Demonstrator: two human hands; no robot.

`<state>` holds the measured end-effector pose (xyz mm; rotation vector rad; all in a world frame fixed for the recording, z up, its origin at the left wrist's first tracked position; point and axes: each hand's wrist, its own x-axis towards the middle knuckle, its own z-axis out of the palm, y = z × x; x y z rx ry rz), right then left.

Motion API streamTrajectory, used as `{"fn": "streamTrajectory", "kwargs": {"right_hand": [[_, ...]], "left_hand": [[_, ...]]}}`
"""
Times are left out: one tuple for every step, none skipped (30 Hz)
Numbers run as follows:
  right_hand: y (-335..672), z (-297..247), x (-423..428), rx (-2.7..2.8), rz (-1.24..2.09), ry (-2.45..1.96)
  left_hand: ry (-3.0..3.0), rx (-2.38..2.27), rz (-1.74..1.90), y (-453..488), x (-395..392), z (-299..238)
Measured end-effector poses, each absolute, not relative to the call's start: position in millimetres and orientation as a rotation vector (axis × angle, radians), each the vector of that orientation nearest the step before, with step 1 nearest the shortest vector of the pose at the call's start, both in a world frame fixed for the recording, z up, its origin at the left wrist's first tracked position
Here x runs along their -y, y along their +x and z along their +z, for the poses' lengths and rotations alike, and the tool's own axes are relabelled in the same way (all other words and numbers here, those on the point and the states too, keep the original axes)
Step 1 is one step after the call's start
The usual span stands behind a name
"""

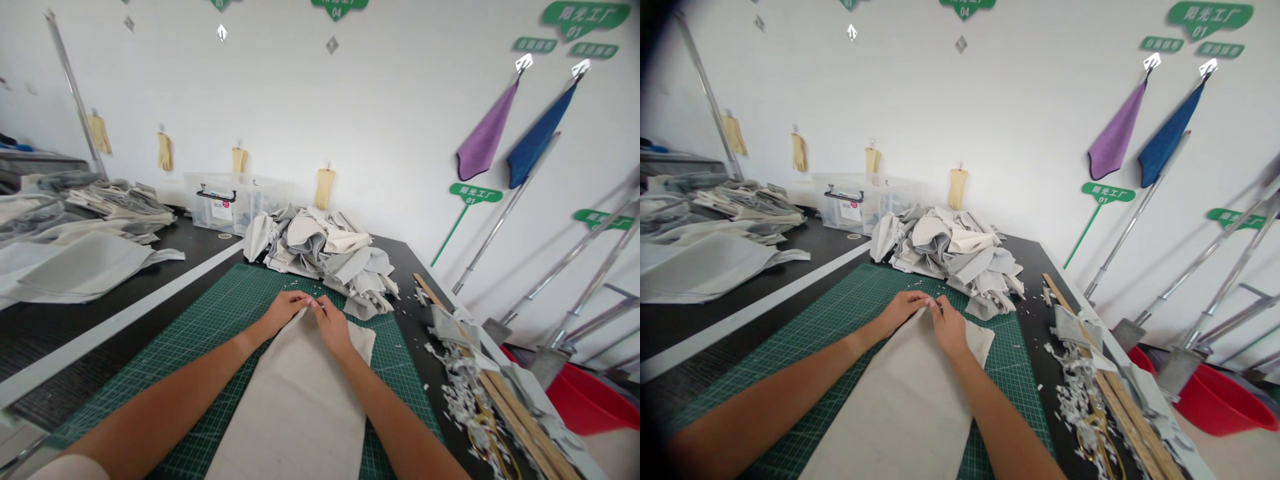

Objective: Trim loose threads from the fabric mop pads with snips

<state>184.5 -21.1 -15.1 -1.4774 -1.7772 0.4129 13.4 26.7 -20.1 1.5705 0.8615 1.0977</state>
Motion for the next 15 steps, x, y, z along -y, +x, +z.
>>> {"fn": "streamTrajectory", "kwargs": {"right_hand": [[184.3, -15.3, 20.9, 1.774, 0.408, -1.478], [184.0, -15.5, 20.8, 1.769, 0.403, -1.481], [183.6, -15.8, 21.0, 1.765, 0.399, -1.487], [183.3, -16.1, 21.3, 1.761, 0.396, -1.495], [183.0, -16.3, 21.7, 1.760, 0.395, -1.502], [182.7, -16.6, 22.1, 1.763, 0.396, -1.506], [182.6, -16.8, 22.6, 1.766, 0.397, -1.508], [182.6, -16.9, 22.9, 1.771, 0.398, -1.507], [182.7, -16.9, 23.2, 1.773, 0.399, -1.506], [182.9, -16.9, 23.3, 1.775, 0.399, -1.503], [183.1, -16.8, 23.3, 1.777, 0.399, -1.500], [183.3, -16.7, 23.2, 1.778, 0.399, -1.498], [183.5, -16.6, 23.1, 1.778, 0.399, -1.496], [183.7, -16.5, 22.9, 1.778, 0.400, -1.492], [183.9, -16.4, 22.6, 1.777, 0.402, -1.488]], "left_hand": [[1.573, -0.865, 1.102, 13.5, -27.0, -20.0], [1.575, -0.868, 1.109, 13.8, -27.3, -20.0], [1.576, -0.869, 1.117, 14.0, -27.8, -19.8], [1.575, -0.870, 1.125, 14.3, -28.2, -19.6], [1.574, -0.870, 1.133, 14.7, -28.5, -19.3], [1.571, -0.869, 1.140, 15.0, -28.6, -18.9], [1.568, -0.869, 1.145, 15.2, -28.5, -18.4], [1.566, -0.870, 1.148, 15.4, -28.2, -17.9], [1.563, -0.873, 1.148, 15.6, -27.9, -17.3], [1.562, -0.874, 1.145, 15.7, -27.4, -16.8], [1.561, -0.875, 1.142, 15.8, -27.0, -16.5], [1.561, -0.876, 1.137, 15.8, -26.6, -16.3], [1.562, -0.876, 1.133, 15.8, -26.4, -16.3], [1.563, -0.877, 1.131, 15.8, -26.2, -16.4], [1.565, -0.877, 1.128, 15.7, -26.2, -16.7]]}}
